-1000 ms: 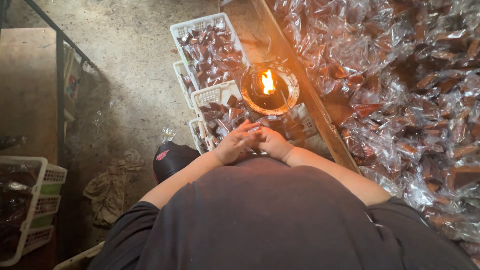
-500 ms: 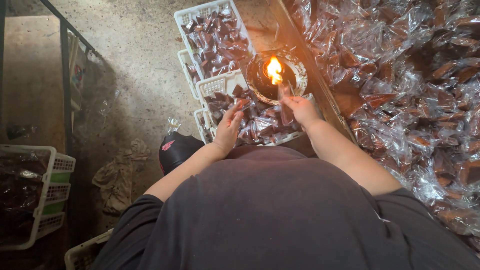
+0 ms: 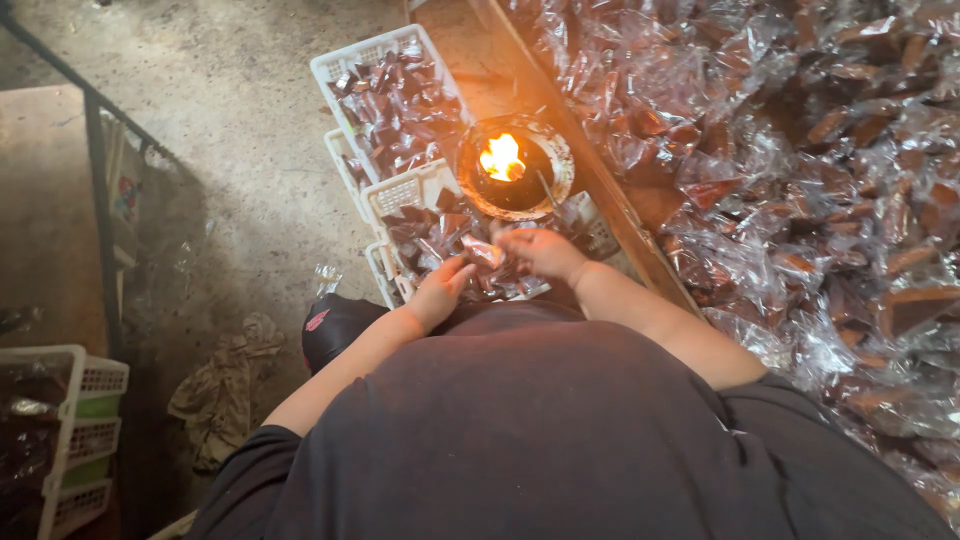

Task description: Sealing small plastic bags containing baked goods using a flame and organizing them into trays.

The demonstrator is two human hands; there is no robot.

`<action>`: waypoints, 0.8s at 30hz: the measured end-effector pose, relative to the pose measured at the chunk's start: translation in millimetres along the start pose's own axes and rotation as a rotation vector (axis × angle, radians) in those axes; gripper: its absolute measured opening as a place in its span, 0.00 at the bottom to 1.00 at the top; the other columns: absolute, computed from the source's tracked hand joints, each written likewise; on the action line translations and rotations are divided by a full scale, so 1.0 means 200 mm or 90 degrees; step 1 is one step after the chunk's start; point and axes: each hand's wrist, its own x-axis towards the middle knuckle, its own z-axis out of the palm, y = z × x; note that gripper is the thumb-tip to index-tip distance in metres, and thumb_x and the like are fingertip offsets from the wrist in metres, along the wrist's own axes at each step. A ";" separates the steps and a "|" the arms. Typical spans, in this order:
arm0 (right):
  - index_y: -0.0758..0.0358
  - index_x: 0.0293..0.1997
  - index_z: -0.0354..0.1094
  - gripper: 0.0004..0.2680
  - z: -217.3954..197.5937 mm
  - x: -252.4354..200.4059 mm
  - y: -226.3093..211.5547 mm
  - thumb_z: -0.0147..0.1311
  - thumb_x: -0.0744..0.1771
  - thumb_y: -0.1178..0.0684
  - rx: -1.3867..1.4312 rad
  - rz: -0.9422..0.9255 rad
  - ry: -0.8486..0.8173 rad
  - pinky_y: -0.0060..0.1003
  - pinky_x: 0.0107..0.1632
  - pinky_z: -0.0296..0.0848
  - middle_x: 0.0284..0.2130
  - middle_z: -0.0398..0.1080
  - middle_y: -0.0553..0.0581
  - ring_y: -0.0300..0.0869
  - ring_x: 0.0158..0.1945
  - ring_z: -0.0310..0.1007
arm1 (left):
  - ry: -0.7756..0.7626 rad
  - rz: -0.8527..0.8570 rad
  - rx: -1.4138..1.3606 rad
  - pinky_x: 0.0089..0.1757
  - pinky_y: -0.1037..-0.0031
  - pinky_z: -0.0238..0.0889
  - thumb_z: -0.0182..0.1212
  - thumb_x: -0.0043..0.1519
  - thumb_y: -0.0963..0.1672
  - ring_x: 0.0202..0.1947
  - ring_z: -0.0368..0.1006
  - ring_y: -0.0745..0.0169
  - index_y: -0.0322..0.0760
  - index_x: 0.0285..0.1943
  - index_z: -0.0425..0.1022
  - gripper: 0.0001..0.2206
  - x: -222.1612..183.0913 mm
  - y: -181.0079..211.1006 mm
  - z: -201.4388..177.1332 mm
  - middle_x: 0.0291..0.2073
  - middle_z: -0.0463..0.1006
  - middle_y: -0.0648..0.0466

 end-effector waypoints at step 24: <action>0.31 0.70 0.59 0.22 -0.98 -0.30 0.16 0.50 0.68 0.29 -0.644 0.168 0.505 0.55 0.66 0.53 0.63 0.61 0.54 0.52 0.67 0.53 | 0.007 -0.187 -0.032 0.49 0.69 0.75 0.65 0.65 0.50 0.56 0.76 0.59 0.57 0.68 0.73 0.21 0.01 0.02 0.04 0.58 0.79 0.53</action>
